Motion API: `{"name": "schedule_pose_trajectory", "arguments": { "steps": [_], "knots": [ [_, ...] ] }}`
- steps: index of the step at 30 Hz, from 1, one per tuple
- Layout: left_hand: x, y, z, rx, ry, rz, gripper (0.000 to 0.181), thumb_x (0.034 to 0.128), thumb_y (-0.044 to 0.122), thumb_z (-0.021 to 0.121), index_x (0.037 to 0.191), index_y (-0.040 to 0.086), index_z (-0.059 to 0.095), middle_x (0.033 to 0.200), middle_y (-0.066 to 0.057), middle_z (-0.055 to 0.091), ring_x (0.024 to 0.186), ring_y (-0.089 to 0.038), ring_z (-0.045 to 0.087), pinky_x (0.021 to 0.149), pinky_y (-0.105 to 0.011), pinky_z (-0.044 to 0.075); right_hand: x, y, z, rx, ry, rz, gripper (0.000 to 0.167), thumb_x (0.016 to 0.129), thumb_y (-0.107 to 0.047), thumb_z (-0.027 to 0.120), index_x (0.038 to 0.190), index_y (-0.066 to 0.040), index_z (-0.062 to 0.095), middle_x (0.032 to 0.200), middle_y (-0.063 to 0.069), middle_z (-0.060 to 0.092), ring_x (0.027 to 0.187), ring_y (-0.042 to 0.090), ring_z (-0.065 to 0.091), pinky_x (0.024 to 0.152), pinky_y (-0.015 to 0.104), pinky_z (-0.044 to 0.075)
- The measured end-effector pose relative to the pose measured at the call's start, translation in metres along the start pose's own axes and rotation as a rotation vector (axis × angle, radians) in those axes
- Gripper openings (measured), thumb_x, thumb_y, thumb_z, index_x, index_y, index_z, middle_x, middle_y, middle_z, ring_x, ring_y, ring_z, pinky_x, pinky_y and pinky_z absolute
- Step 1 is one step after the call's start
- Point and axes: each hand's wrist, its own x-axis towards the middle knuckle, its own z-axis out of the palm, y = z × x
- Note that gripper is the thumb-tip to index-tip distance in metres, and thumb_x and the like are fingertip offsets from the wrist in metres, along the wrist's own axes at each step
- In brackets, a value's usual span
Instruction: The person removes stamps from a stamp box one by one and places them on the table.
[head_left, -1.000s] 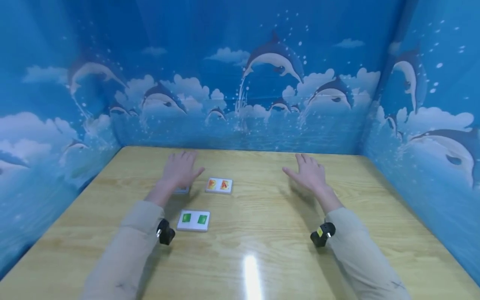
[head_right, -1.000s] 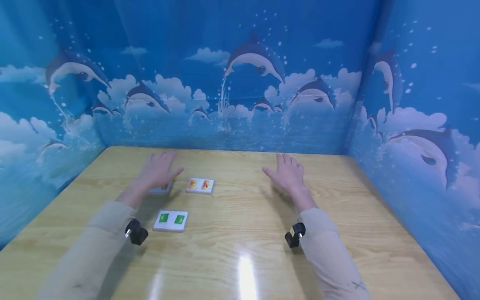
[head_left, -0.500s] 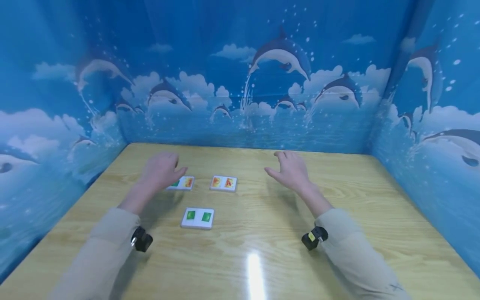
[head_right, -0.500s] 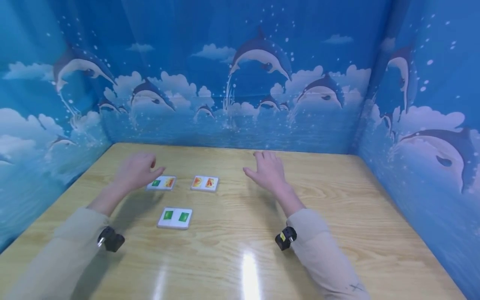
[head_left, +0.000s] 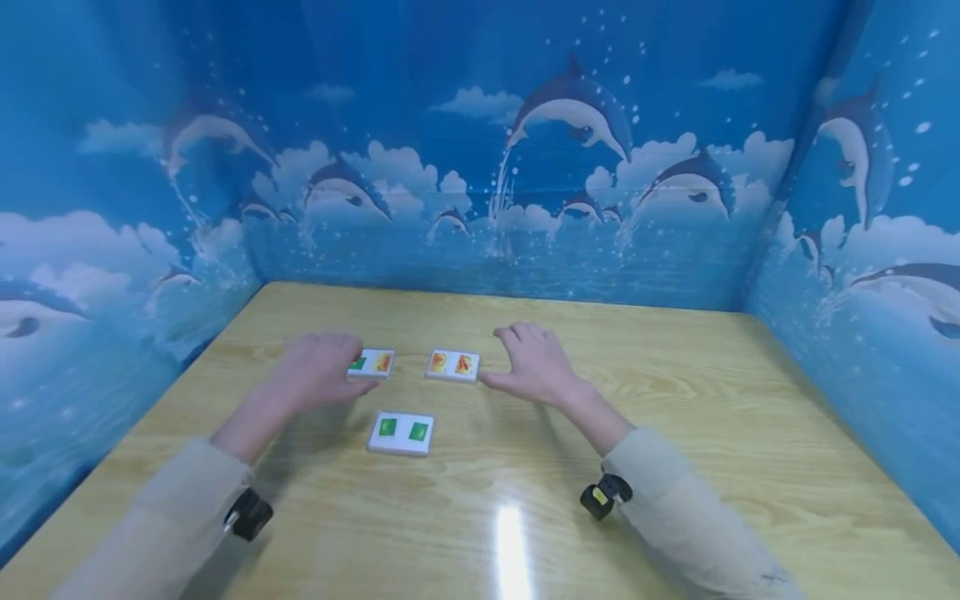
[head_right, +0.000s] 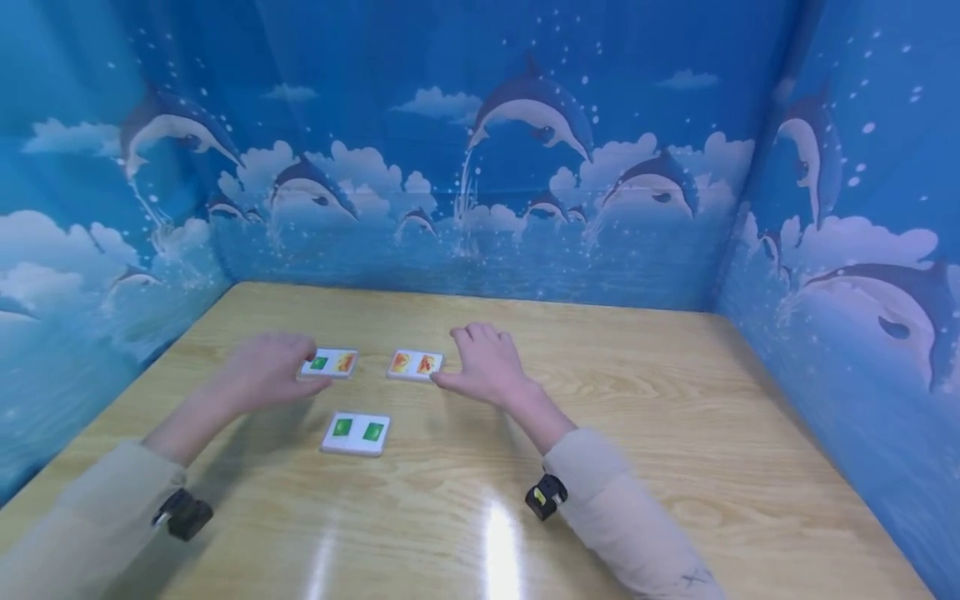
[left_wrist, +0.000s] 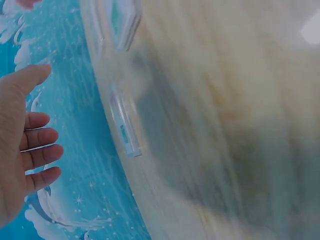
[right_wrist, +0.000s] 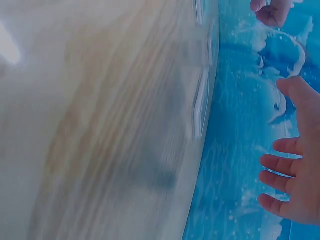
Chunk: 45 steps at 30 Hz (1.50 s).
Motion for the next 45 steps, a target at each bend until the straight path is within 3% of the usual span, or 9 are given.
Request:
{"name": "schedule_pose_trajectory", "arguments": {
  "steps": [6, 10, 19, 24, 31, 38, 45],
  "knots": [
    [-0.008, 0.01, 0.008, -0.025, -0.103, 0.03, 0.058, 0.0754, 0.055, 0.067, 0.103, 0.005, 0.059, 0.09, -0.007, 0.061, 0.078, -0.022, 0.057, 0.068, -0.039, 0.049, 0.003, -0.024, 0.006, 0.013, -0.09, -0.046, 0.081, 0.076, -0.062, 0.06, 0.134, -0.008, 0.045, 0.125, 0.011, 0.05, 0.113, 0.025, 0.045, 0.089, 0.043, 0.04],
    [-0.014, 0.017, 0.016, -0.077, -0.179, 0.041, 0.071, 0.0733, 0.062, 0.065, 0.115, 0.004, 0.056, 0.105, -0.012, 0.061, 0.097, -0.029, 0.057, 0.086, -0.048, 0.044, 0.005, -0.039, 0.013, -0.01, -0.128, -0.109, 0.082, 0.076, -0.064, 0.059, 0.134, -0.008, 0.045, 0.126, 0.01, 0.05, 0.115, 0.024, 0.045, 0.09, 0.042, 0.04],
    [-0.019, 0.023, 0.027, -0.069, -0.191, 0.112, 0.086, 0.0653, 0.072, 0.063, 0.119, 0.006, 0.053, 0.119, -0.012, 0.056, 0.112, -0.029, 0.05, 0.098, -0.051, 0.035, 0.009, -0.069, 0.025, -0.098, -0.195, -0.196, 0.079, 0.072, -0.069, 0.06, 0.126, -0.011, 0.051, 0.119, 0.006, 0.053, 0.11, 0.022, 0.048, 0.093, 0.044, 0.038],
    [-0.018, 0.022, 0.033, -0.052, -0.184, 0.147, 0.083, 0.0674, 0.072, 0.061, 0.118, 0.007, 0.053, 0.114, -0.01, 0.056, 0.11, -0.027, 0.049, 0.098, -0.051, 0.034, 0.01, -0.078, 0.031, -0.179, -0.248, -0.231, 0.084, 0.071, -0.072, 0.056, 0.128, -0.011, 0.049, 0.124, 0.008, 0.052, 0.115, 0.024, 0.046, 0.096, 0.047, 0.036],
    [-0.018, 0.021, 0.041, -0.018, -0.204, 0.199, 0.08, 0.0709, 0.078, 0.049, 0.111, 0.01, 0.053, 0.104, -0.005, 0.054, 0.103, -0.023, 0.05, 0.095, -0.048, 0.037, 0.007, -0.088, 0.04, -0.208, -0.308, -0.266, 0.079, 0.072, -0.069, 0.055, 0.127, -0.012, 0.049, 0.122, 0.007, 0.052, 0.112, 0.021, 0.047, 0.095, 0.045, 0.037],
    [-0.019, 0.023, 0.044, -0.017, -0.242, 0.21, 0.073, 0.0732, 0.077, 0.048, 0.108, 0.013, 0.054, 0.099, 0.001, 0.052, 0.096, -0.017, 0.049, 0.092, -0.043, 0.039, 0.005, -0.095, 0.046, -0.249, -0.309, -0.282, 0.068, 0.073, -0.067, 0.055, 0.116, -0.014, 0.055, 0.108, 0.002, 0.056, 0.094, 0.015, 0.049, 0.083, 0.037, 0.041],
    [-0.021, 0.022, 0.043, -0.019, -0.248, 0.211, 0.069, 0.0732, 0.076, 0.049, 0.104, 0.014, 0.054, 0.095, 0.003, 0.05, 0.09, -0.014, 0.048, 0.086, -0.039, 0.041, 0.007, -0.098, 0.047, -0.247, -0.321, -0.298, 0.067, 0.075, -0.066, 0.055, 0.115, -0.013, 0.057, 0.107, 0.003, 0.056, 0.093, 0.016, 0.049, 0.081, 0.035, 0.042]
  ]
}}
